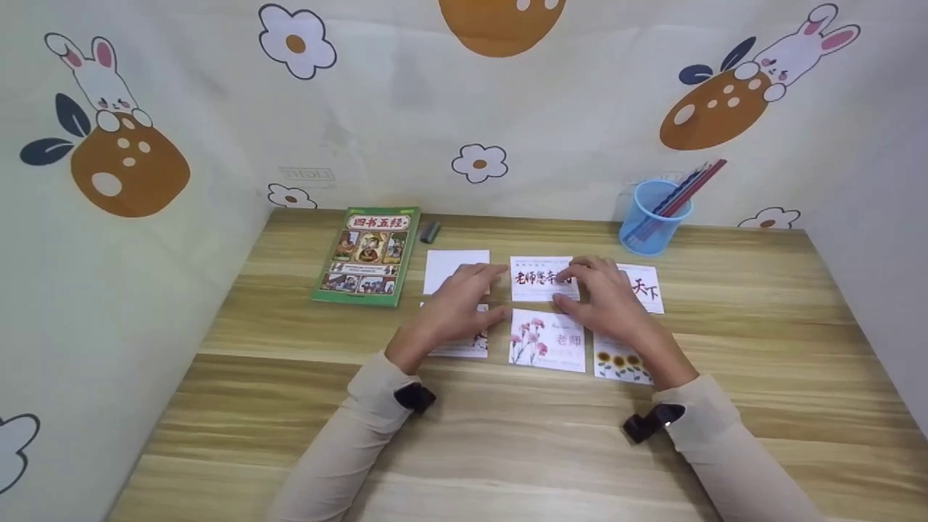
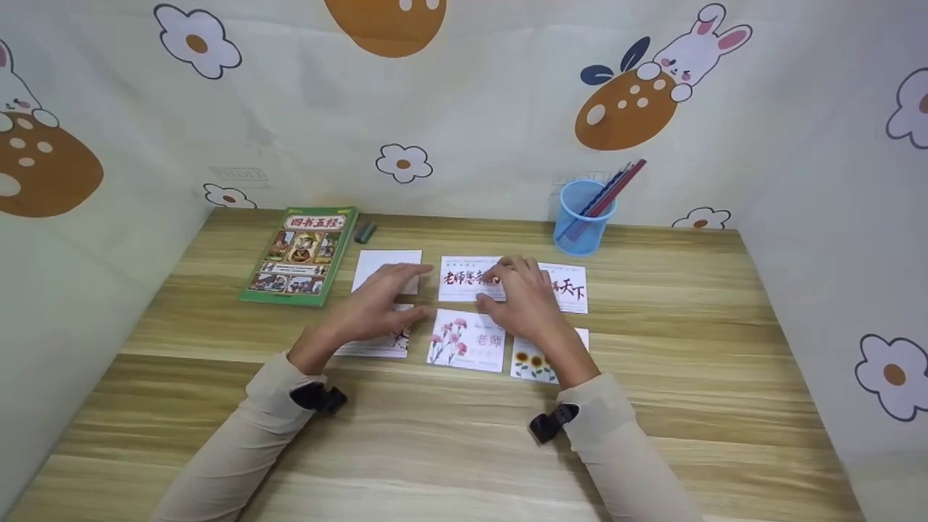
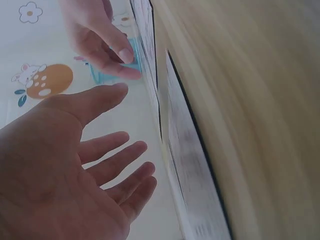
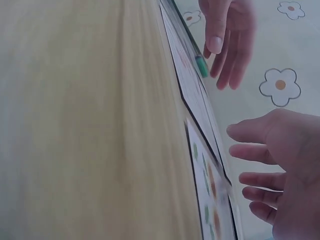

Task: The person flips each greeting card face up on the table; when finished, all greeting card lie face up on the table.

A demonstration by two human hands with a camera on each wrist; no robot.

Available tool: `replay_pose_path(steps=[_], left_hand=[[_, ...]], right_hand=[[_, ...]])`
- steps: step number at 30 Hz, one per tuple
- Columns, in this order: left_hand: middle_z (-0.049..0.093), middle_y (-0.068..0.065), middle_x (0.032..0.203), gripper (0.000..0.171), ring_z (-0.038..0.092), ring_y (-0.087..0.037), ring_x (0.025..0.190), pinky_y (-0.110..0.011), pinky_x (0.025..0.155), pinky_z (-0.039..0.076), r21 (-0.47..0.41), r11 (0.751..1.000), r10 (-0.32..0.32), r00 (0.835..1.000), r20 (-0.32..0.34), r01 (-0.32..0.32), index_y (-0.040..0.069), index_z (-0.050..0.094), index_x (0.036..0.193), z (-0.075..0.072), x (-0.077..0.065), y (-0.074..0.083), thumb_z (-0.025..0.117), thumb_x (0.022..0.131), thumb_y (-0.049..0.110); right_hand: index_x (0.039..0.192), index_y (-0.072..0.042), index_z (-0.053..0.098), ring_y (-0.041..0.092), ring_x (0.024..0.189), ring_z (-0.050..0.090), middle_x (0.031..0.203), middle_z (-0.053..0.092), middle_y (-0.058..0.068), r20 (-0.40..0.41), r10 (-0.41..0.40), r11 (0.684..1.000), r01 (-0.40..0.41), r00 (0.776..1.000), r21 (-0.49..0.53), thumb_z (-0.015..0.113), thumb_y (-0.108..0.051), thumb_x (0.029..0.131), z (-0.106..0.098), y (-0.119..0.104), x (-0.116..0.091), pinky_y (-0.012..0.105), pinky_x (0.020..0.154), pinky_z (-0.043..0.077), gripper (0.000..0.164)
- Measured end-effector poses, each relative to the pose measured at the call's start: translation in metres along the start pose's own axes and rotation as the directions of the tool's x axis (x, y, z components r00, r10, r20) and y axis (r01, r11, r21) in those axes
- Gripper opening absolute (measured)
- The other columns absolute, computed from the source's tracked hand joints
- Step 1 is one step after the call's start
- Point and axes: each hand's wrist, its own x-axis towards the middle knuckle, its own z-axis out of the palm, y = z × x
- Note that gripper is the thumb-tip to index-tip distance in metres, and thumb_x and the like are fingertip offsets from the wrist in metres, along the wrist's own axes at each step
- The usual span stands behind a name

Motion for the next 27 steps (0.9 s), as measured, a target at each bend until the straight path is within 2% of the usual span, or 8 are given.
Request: replay_pose_path(steps=[4,8,11,15,18,24,27], left_hand=[[0.050,-0.016,0.166,0.073,0.046,-0.037,0.155,-0.053,0.132,0.035,0.006,0.998,-0.069,0.996,-0.064,0.069,0.009,0.047,0.162,-0.009,-0.013,-0.020,0.078,0.100,0.031],[0.049,-0.019,0.166,0.070,0.046,-0.039,0.154,-0.054,0.131,0.036,-0.016,0.989,-0.146,0.984,-0.104,0.145,0.008,0.050,0.160,-0.018,-0.022,-0.036,0.079,0.098,0.027],[0.047,-0.022,0.166,0.068,0.044,-0.041,0.155,-0.056,0.131,0.035,-0.054,0.980,-0.199,0.971,-0.130,0.194,0.006,0.051,0.158,-0.021,-0.026,-0.043,0.078,0.098,0.026],[0.046,-0.023,0.166,0.068,0.041,-0.043,0.156,-0.056,0.131,0.035,-0.085,0.967,-0.253,0.956,-0.150,0.242,0.005,0.052,0.157,-0.023,-0.026,-0.045,0.078,0.099,0.027],[0.048,-0.023,0.166,0.069,0.039,-0.045,0.157,-0.056,0.132,0.033,-0.080,0.962,-0.270,0.952,-0.146,0.260,0.002,0.051,0.157,-0.023,-0.026,-0.045,0.078,0.099,0.027],[0.048,-0.021,0.166,0.070,0.040,-0.043,0.158,-0.057,0.133,0.032,-0.094,0.958,-0.279,0.954,-0.111,0.270,0.003,0.048,0.160,-0.025,-0.026,-0.045,0.076,0.100,0.028],[0.052,-0.023,0.163,0.062,0.046,-0.042,0.154,-0.056,0.131,0.036,-0.131,0.958,-0.273,0.948,-0.164,0.253,0.004,0.052,0.157,-0.027,-0.025,-0.045,0.073,0.102,0.023]], right_hand=[[0.126,-0.013,0.076,0.036,0.136,0.054,0.143,0.065,0.013,-0.006,-0.048,0.999,0.048,0.999,0.014,0.080,-0.031,0.097,0.012,-0.016,0.006,0.061,0.119,0.038,0.034],[0.126,-0.014,0.076,0.034,0.135,0.056,0.141,0.067,0.010,0.008,-0.101,0.995,0.101,0.995,0.026,0.081,-0.030,0.097,0.028,-0.037,0.014,0.059,0.120,0.040,0.033],[0.129,-0.013,0.074,0.033,0.132,0.058,0.141,0.069,0.008,0.031,-0.145,0.989,0.144,0.989,0.028,0.080,-0.029,0.097,0.040,-0.054,0.019,0.058,0.120,0.041,0.036],[0.142,-0.013,0.068,0.032,0.137,0.057,0.148,0.068,0.007,0.075,-0.163,0.987,0.162,0.984,0.020,0.076,-0.031,0.100,0.054,-0.071,0.024,0.059,0.124,0.037,0.046],[0.147,-0.013,0.065,0.034,0.142,0.054,0.153,0.065,0.008,0.100,-0.155,0.988,0.155,0.983,0.009,0.074,-0.033,0.100,0.059,-0.079,0.026,0.059,0.127,0.034,0.052],[0.147,-0.011,0.065,0.035,0.141,0.055,0.153,0.065,0.011,0.116,-0.147,0.989,0.146,0.982,0.019,0.076,-0.033,0.099,0.060,-0.083,0.025,0.058,0.128,0.034,0.054],[0.147,-0.011,0.065,0.034,0.141,0.055,0.152,0.065,0.011,0.118,-0.137,0.990,0.134,0.983,0.037,0.076,-0.033,0.100,0.059,-0.083,0.025,0.056,0.128,0.035,0.053]])
